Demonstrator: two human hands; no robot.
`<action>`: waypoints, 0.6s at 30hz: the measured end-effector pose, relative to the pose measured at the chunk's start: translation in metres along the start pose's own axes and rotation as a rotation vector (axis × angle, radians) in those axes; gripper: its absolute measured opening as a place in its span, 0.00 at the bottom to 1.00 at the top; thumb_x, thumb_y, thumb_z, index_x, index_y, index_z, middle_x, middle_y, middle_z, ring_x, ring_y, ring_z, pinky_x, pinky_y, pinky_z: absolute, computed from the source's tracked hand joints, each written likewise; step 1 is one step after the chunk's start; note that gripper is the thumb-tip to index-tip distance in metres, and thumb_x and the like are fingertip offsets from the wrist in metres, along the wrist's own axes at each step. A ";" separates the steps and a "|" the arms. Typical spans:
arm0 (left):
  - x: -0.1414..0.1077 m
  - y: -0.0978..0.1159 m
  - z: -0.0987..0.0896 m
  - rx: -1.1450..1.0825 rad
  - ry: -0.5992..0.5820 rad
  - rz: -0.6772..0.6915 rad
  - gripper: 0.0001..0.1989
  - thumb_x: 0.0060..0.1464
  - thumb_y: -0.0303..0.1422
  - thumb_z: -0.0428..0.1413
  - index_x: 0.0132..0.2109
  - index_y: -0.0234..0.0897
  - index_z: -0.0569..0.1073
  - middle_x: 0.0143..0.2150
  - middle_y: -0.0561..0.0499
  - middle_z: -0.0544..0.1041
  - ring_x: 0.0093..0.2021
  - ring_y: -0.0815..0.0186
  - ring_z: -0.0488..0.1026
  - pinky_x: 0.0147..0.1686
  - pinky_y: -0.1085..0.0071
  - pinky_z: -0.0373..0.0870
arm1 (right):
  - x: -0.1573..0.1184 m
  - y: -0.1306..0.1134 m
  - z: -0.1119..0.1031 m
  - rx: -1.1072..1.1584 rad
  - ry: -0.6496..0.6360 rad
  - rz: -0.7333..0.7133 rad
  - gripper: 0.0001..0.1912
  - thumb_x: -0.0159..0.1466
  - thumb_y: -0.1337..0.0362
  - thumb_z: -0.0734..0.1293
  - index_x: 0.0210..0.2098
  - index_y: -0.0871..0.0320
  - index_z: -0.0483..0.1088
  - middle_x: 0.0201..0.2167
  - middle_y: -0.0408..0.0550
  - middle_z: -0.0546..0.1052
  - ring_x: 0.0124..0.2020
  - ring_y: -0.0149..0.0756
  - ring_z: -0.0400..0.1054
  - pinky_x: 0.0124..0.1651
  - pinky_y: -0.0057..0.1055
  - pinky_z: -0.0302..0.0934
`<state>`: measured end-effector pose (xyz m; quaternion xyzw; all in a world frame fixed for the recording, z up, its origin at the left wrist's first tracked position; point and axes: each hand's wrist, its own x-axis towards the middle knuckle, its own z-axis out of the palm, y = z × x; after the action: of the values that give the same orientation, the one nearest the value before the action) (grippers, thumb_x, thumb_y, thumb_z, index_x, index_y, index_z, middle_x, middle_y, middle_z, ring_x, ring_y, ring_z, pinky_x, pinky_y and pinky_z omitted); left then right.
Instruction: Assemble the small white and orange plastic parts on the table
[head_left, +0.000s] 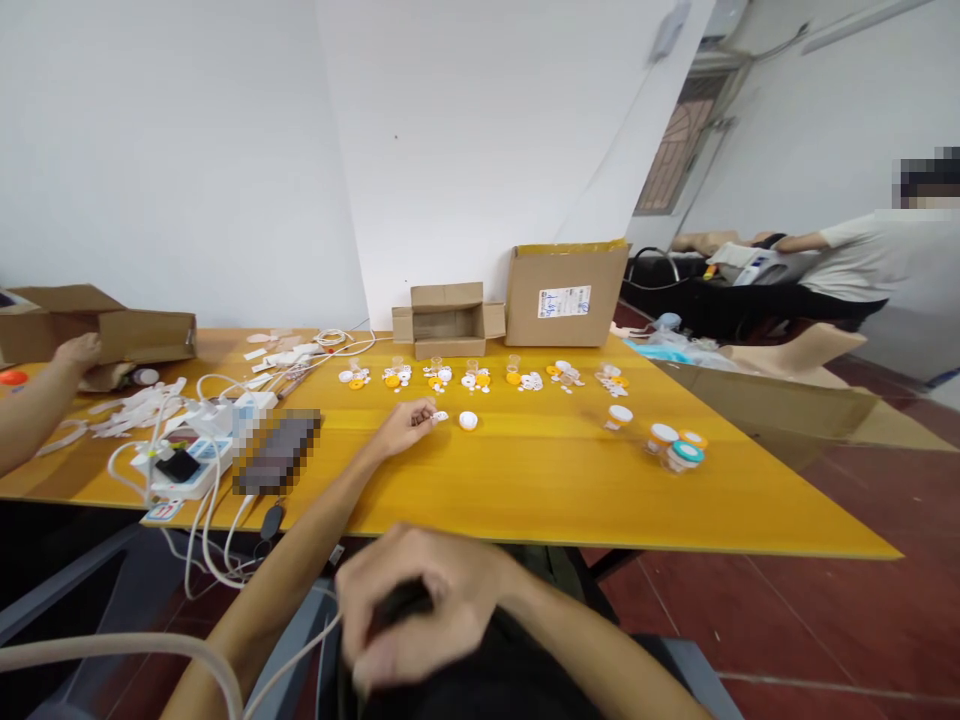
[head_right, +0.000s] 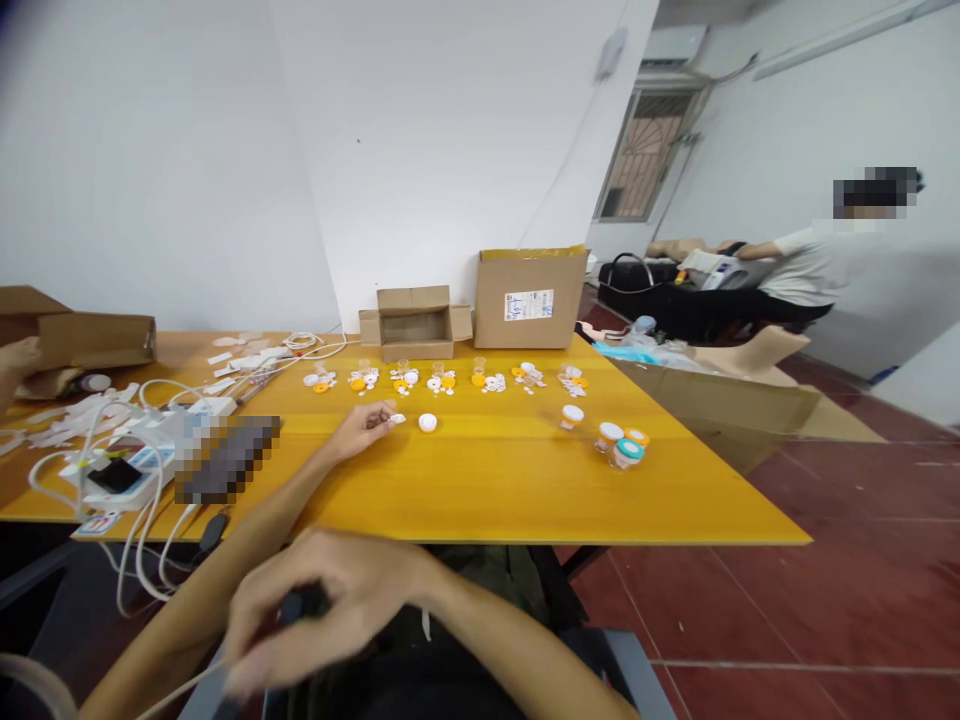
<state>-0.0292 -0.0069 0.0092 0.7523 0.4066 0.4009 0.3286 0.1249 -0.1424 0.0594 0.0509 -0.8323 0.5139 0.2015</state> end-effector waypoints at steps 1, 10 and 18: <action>0.000 0.000 0.000 0.001 -0.003 0.003 0.17 0.55 0.47 0.59 0.33 0.36 0.71 0.28 0.54 0.70 0.29 0.69 0.65 0.31 0.73 0.64 | -0.002 0.003 -0.012 0.021 0.059 0.002 0.15 0.67 0.54 0.65 0.30 0.57 0.73 0.29 0.44 0.76 0.31 0.29 0.71 0.38 0.25 0.63; 0.000 -0.005 0.001 0.015 -0.016 -0.005 0.16 0.56 0.46 0.58 0.34 0.35 0.73 0.29 0.53 0.73 0.30 0.68 0.67 0.33 0.72 0.66 | -0.029 0.070 -0.101 -0.519 0.747 0.276 0.09 0.65 0.61 0.61 0.29 0.55 0.68 0.24 0.40 0.71 0.25 0.32 0.63 0.31 0.27 0.59; 0.001 -0.007 0.001 -0.022 -0.004 -0.006 0.16 0.56 0.46 0.59 0.34 0.36 0.73 0.30 0.53 0.73 0.30 0.68 0.67 0.33 0.72 0.65 | -0.037 0.097 -0.109 -0.784 0.860 0.271 0.06 0.63 0.65 0.62 0.38 0.54 0.70 0.37 0.47 0.75 0.31 0.35 0.68 0.37 0.30 0.64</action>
<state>-0.0302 -0.0034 0.0029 0.7481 0.4039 0.4030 0.3390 0.1611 -0.0061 0.0071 -0.3468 -0.8026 0.1637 0.4568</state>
